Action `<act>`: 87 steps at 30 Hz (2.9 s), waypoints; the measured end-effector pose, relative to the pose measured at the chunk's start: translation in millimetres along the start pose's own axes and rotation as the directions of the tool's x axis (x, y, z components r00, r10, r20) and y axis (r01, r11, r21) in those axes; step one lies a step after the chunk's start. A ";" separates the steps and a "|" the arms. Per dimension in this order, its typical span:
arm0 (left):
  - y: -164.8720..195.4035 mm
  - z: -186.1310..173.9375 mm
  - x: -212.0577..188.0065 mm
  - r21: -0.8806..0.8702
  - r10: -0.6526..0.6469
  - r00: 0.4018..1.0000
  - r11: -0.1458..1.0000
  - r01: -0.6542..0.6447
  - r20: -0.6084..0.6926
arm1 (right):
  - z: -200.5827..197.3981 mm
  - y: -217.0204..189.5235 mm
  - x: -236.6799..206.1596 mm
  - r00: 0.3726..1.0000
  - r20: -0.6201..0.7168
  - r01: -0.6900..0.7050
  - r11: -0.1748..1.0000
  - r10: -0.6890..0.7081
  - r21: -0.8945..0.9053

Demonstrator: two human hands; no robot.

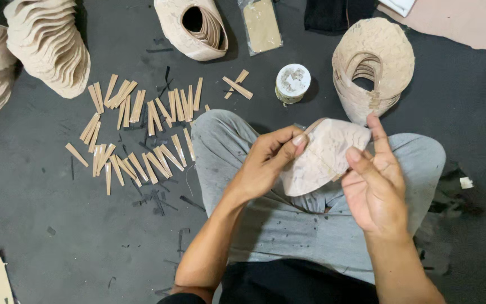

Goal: The person sits on the floor and assembles a shoe upper: they fold a lace fabric upper over the edge of a shoe component, press and align the edges, and clip wooden clothespins along the seam to hold the fabric in place, working around the opening of the upper.

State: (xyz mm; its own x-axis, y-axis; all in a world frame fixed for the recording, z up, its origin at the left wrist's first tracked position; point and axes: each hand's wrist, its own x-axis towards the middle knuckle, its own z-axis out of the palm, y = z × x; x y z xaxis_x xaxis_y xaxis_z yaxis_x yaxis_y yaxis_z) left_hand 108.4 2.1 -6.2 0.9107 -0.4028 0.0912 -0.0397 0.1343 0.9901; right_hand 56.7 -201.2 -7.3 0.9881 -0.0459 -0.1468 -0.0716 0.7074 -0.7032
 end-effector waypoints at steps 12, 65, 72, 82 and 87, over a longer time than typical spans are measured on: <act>-53.7 54.0 -23.0 -0.825 -0.307 0.949 0.554 0.111 -0.078 | -10.1 28.7 16.5 0.989 -0.145 0.044 0.961 -0.004 0.274; -53.9 64.3 -11.4 -0.831 -0.411 0.874 0.557 0.015 -0.260 | -20.3 47.0 13.7 0.930 -0.118 -0.313 0.917 0.349 0.246; -55.5 63.6 -9.2 -0.838 -0.451 0.851 0.545 0.023 -0.270 | -20.3 50.4 17.1 0.914 -0.135 -0.341 0.904 0.384 0.259; -55.1 57.6 -16.3 -0.852 -0.308 0.929 0.524 -0.015 -0.205 | -21.3 42.9 12.4 0.930 -0.113 -0.309 0.909 0.350 0.279; -61.6 55.3 -22.0 -0.850 -0.249 0.954 0.526 -0.013 -0.168 | -25.7 43.0 6.9 0.965 -0.031 -0.244 0.933 0.261 0.262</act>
State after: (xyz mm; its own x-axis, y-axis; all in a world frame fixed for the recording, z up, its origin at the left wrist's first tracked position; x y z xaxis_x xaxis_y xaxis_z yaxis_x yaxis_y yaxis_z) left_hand 68.1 -47.4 -63.3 0.9477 -0.2654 -0.1773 0.3171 0.8456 0.4294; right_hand 56.9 -189.2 -56.4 0.9304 0.1189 -0.3466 -0.2726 0.8567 -0.4379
